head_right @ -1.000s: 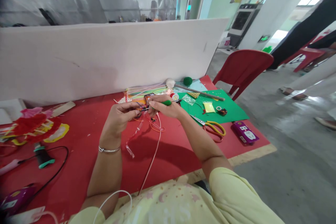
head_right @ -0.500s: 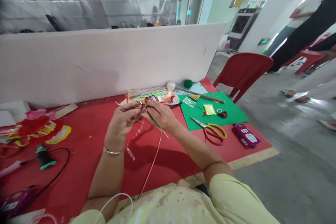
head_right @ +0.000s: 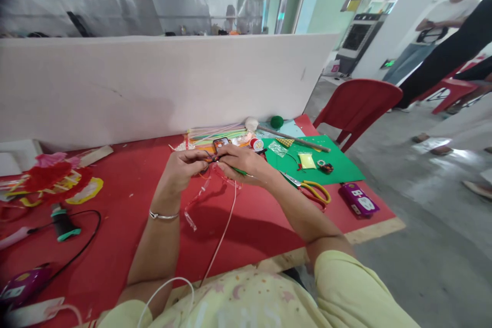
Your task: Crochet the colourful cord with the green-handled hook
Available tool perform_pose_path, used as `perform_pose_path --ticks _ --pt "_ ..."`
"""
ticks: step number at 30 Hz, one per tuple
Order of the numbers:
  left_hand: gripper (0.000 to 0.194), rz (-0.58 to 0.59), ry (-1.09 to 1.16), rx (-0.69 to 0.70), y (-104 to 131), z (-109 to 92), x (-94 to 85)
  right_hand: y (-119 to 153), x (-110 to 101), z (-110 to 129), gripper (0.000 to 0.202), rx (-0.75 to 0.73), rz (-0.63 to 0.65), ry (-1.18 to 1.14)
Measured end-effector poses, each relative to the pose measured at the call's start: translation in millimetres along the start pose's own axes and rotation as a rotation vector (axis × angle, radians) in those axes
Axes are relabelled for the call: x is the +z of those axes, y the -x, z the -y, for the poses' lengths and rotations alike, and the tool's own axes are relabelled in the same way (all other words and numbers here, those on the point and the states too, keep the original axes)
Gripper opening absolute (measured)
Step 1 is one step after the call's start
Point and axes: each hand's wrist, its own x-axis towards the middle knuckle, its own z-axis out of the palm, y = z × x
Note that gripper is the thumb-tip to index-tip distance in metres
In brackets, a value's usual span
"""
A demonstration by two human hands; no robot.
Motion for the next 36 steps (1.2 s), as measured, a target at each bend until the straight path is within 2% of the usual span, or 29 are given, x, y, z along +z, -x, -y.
perform_pose_path --ticks 3,7,11,13,16,18,20,26,32,34,36 --pt "0.021 0.013 -0.038 0.010 1.7 0.6 -0.3 -1.4 -8.8 5.3 0.030 0.110 0.041 -0.216" --pt "0.022 0.079 0.140 -0.051 0.9 1.9 1.0 1.7 -10.0 4.1 0.040 0.362 0.018 -0.630" --pt "0.020 0.071 0.285 -0.084 -0.5 1.1 7.9 4.2 6.1 -1.2 0.043 0.570 -0.042 -1.033" --pt "0.023 0.088 0.323 -0.113 0.1 -0.1 11.9 3.2 17.9 -1.9 0.047 0.614 -0.098 -1.149" --pt "0.034 0.104 0.382 -0.131 1.7 -2.1 15.3 0.7 34.7 -0.3 0.051 0.676 -0.250 -1.234" --pt "0.040 0.097 0.421 -0.113 2.1 -2.5 16.0 0.7 43.2 1.1 0.050 0.719 -0.356 -1.248" --pt "0.041 0.072 0.434 -0.083 1.6 -1.2 16.8 2.6 48.9 2.1 0.049 0.740 -0.409 -1.232" --pt "0.040 -0.045 0.398 -0.006 -1.3 5.9 20.8 11.0 52.5 9.2 0.048 0.693 -0.427 -0.970" --pt "0.040 0.034 0.476 -0.078 -1.1 5.8 22.4 6.9 53.7 19.6 0.051 0.499 -0.550 -0.656" --pt "0.039 0.079 0.507 -0.109 -1.4 7.5 23.6 3.4 53.3 21.4 0.051 0.465 -0.556 -0.541" --pt "0.038 0.064 0.466 -0.071 -1.8 10.7 25.3 0.3 52.2 22.2 0.049 0.432 -0.545 -0.383"
